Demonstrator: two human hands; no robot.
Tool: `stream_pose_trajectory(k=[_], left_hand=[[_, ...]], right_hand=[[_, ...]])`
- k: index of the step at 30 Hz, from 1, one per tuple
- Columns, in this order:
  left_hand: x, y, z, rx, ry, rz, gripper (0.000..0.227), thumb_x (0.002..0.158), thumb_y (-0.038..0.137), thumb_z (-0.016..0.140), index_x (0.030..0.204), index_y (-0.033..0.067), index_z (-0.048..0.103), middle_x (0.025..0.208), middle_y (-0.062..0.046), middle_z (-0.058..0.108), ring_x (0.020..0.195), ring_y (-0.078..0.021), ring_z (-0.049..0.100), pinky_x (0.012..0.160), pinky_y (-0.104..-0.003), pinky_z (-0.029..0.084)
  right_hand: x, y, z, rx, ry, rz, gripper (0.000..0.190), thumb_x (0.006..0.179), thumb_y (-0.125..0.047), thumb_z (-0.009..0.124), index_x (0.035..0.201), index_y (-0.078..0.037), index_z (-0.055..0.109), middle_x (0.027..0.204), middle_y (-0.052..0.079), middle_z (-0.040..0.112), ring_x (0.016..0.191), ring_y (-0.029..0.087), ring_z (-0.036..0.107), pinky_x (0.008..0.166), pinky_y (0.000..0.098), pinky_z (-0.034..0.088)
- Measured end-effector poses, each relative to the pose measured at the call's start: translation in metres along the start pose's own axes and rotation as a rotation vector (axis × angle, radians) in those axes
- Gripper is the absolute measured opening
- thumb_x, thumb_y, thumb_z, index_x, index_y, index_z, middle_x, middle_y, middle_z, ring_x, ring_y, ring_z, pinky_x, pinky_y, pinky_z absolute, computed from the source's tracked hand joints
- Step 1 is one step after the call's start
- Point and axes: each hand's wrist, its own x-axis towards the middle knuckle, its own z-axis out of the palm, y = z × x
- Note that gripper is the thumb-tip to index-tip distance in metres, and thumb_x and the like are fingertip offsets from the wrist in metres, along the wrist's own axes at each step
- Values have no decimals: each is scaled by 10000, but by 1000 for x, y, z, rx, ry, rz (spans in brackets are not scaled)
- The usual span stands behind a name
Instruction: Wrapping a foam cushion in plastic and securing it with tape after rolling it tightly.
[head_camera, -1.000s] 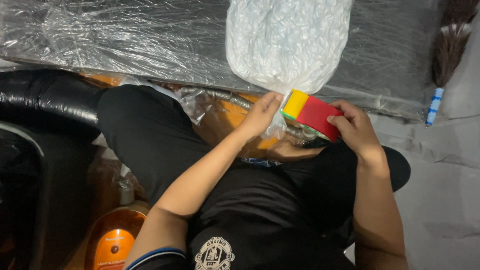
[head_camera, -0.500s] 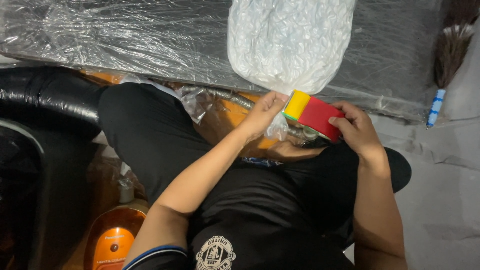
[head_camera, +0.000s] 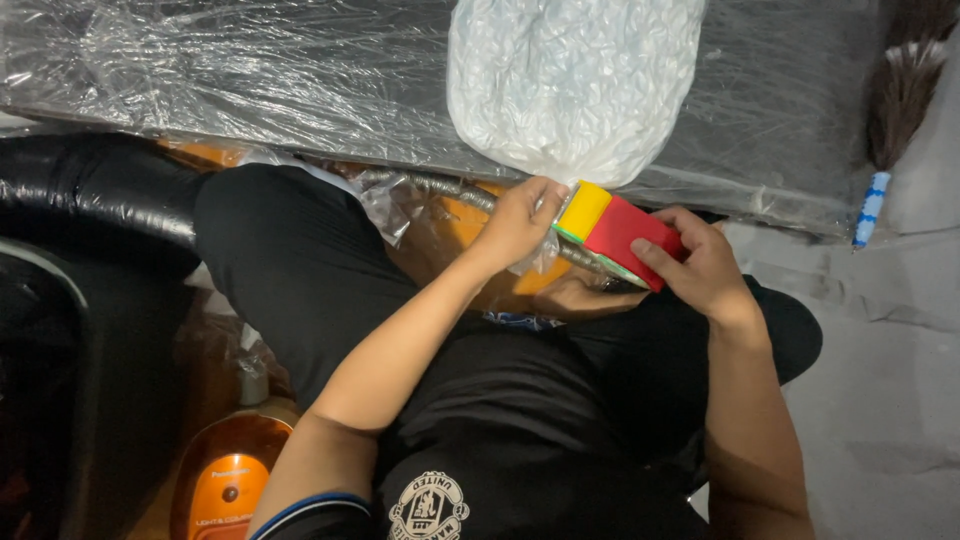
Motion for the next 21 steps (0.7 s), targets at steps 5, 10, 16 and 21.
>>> stream_pose_trajectory(k=[5, 10, 16, 21], left_hand=[[-1, 1, 0, 1, 12, 5, 337, 1047, 325, 544, 957, 28, 676, 866, -220, 721, 951, -412, 715, 814, -475, 563], [1, -1, -3, -19, -2, -42, 343, 1050, 322, 536, 953, 29, 685, 840, -193, 719, 908, -347, 719, 811, -451, 559], [6, -1, -6, -80, -12, -128, 350, 1050, 346, 547, 965, 48, 712, 781, -121, 702, 842, -202, 689, 790, -404, 559], [3, 1, -23, -87, -7, -181, 338, 1049, 340, 556, 967, 57, 722, 757, -60, 680, 808, -157, 644, 778, -378, 557]], right_hand=[[-10, -6, 0, -21, 18, 58, 387, 978, -304, 707, 1225, -9, 666, 929, 244, 716, 961, 351, 703, 830, 482, 533], [-24, -3, -10, -42, 24, 119, 372, 992, -280, 707, 1237, -2, 674, 920, 260, 719, 939, 385, 711, 820, 502, 535], [-38, -5, -15, 10, -9, 152, 442, 978, -343, 694, 1245, 7, 655, 861, 241, 738, 789, 345, 728, 788, 457, 542], [-47, 5, -10, 107, -5, 142, 445, 950, -366, 697, 1191, 7, 678, 831, 270, 738, 800, 372, 741, 784, 478, 544]])
